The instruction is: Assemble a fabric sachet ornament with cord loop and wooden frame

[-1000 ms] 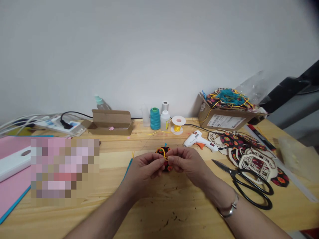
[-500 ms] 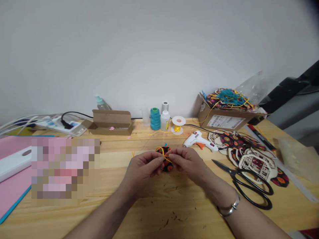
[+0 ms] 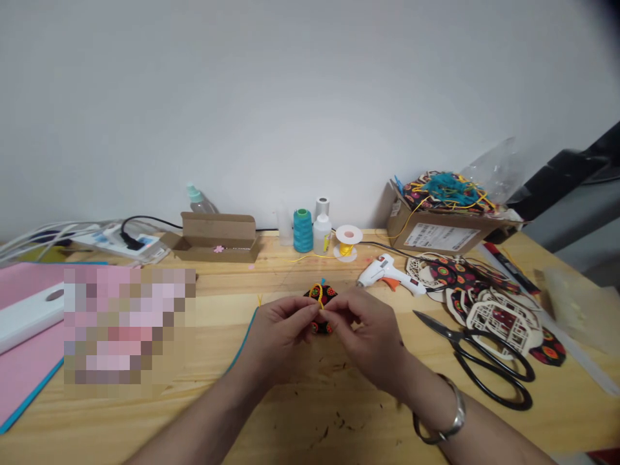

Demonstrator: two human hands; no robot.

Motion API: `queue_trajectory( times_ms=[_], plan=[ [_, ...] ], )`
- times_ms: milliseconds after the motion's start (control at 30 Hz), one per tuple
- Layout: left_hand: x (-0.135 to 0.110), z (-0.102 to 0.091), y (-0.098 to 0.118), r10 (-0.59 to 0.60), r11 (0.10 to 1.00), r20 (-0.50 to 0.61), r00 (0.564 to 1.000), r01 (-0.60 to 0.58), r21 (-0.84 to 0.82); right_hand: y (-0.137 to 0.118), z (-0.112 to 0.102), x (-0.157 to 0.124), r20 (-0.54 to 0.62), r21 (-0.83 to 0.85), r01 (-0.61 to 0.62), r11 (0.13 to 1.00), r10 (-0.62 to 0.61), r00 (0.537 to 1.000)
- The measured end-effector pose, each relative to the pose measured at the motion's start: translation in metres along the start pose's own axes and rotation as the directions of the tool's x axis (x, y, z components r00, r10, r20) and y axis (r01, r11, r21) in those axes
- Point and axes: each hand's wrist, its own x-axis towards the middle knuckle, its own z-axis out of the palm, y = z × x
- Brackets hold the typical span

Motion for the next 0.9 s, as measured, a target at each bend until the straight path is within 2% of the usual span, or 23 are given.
queue_trajectory(
  times_ms=[100,233,333,467,567,633,667,733,800,833,900],
  plan=[
    [0.001,0.001,-0.001,-0.076,0.991,-0.008,0.997,0.074,-0.109,0.001,0.003,-0.005,0.022,-0.199,0.235,0.952,-0.235,0.972],
    [0.001,0.002,-0.001,-0.128,0.968,0.005,0.992,0.126,-0.218,0.004,0.003,-0.006,0.109,-0.445,0.419,0.792,-0.416,0.903],
    [0.002,0.002,-0.003,-0.12,0.949,0.037,0.992,0.125,-0.289,0.001,0.0,-0.005,0.22,-0.551,0.503,0.666,-0.465,0.857],
    [0.004,-0.001,-0.007,-0.134,0.923,0.083,0.987,0.155,-0.353,-0.006,-0.003,-0.003,0.26,-0.623,0.545,0.561,-0.509,0.821],
    [0.005,-0.001,-0.007,-0.141,0.913,0.09,0.986,0.165,-0.374,-0.007,-0.002,-0.004,0.292,-0.63,0.561,0.537,-0.505,0.812],
    [0.005,-0.001,-0.006,-0.127,0.92,0.081,0.989,0.148,-0.362,-0.006,-0.002,-0.005,0.295,-0.596,0.562,0.573,-0.495,0.817],
    [0.005,-0.001,-0.005,-0.116,0.928,0.075,0.99,0.135,-0.347,-0.005,-0.002,-0.005,0.271,-0.562,0.544,0.623,-0.483,0.833],
    [0.004,0.0,-0.002,-0.101,0.948,0.065,0.993,0.116,-0.297,-0.003,-0.002,-0.004,0.165,-0.443,0.434,0.785,-0.404,0.9],
    [0.002,0.001,0.0,-0.093,0.966,0.057,0.994,0.104,-0.235,0.001,-0.002,-0.002,0.066,-0.267,0.209,0.941,-0.198,0.978],
    [0.002,0.001,0.001,-0.09,0.974,0.054,0.995,0.099,-0.205,0.003,-0.002,0.0,0.057,-0.174,0.074,0.982,-0.065,0.996],
    [0.001,0.002,0.001,-0.074,0.984,0.056,0.996,0.082,-0.156,0.007,-0.001,0.005,0.121,0.008,-0.183,0.983,0.181,0.976]
  ],
)
